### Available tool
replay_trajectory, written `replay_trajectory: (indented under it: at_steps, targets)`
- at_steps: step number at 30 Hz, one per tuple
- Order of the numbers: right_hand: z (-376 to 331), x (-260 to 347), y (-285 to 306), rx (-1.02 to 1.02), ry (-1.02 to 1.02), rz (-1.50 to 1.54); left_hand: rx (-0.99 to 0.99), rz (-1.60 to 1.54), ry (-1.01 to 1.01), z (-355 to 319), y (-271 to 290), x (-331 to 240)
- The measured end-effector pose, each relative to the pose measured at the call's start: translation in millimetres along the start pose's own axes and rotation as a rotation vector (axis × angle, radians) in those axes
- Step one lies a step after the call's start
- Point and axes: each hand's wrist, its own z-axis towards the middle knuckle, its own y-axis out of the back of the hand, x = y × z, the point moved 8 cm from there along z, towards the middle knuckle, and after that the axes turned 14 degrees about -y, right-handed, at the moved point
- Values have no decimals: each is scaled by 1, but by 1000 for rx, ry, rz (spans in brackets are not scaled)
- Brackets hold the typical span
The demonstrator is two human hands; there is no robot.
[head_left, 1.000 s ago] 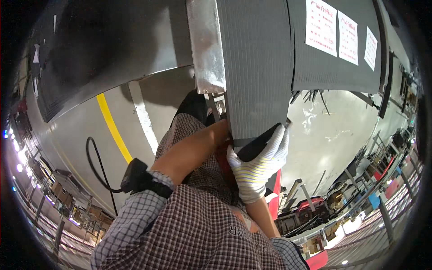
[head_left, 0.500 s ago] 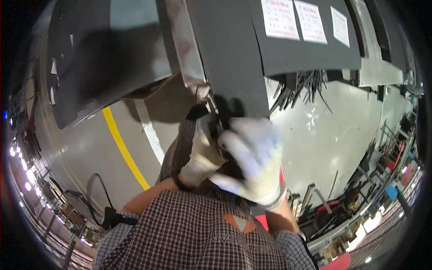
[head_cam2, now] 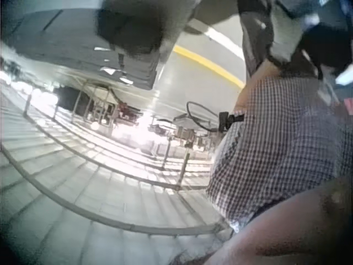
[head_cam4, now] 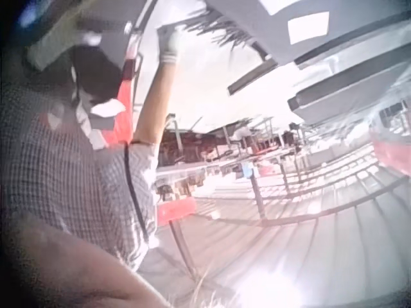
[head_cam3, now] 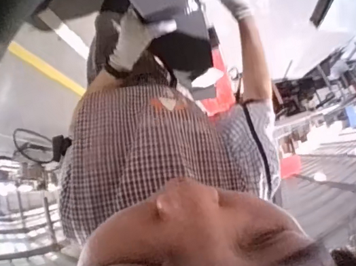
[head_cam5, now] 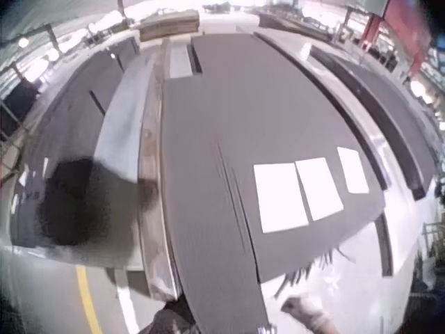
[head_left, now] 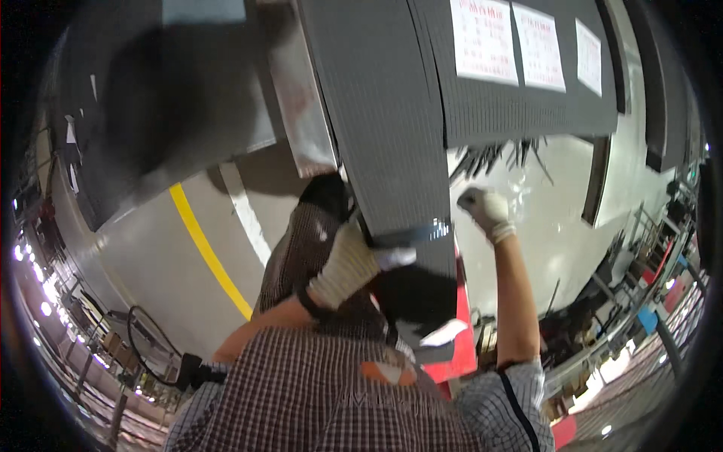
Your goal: Applying adhesive strips and black tape to large industrial foam mats at a workstation.
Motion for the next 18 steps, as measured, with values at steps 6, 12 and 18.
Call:
replay_trajectory:
  at_steps: [6,12,18]
  targets:
    - [-46,78,81,-119,184,582,-206,-449,-77,15,28,-20]
    - [-93,105,98,214,143,-355,100,300,40,-20,-9,-17]
    - [-68,115,109,-32,188,162,-290,-436,-34,5,-5,-13]
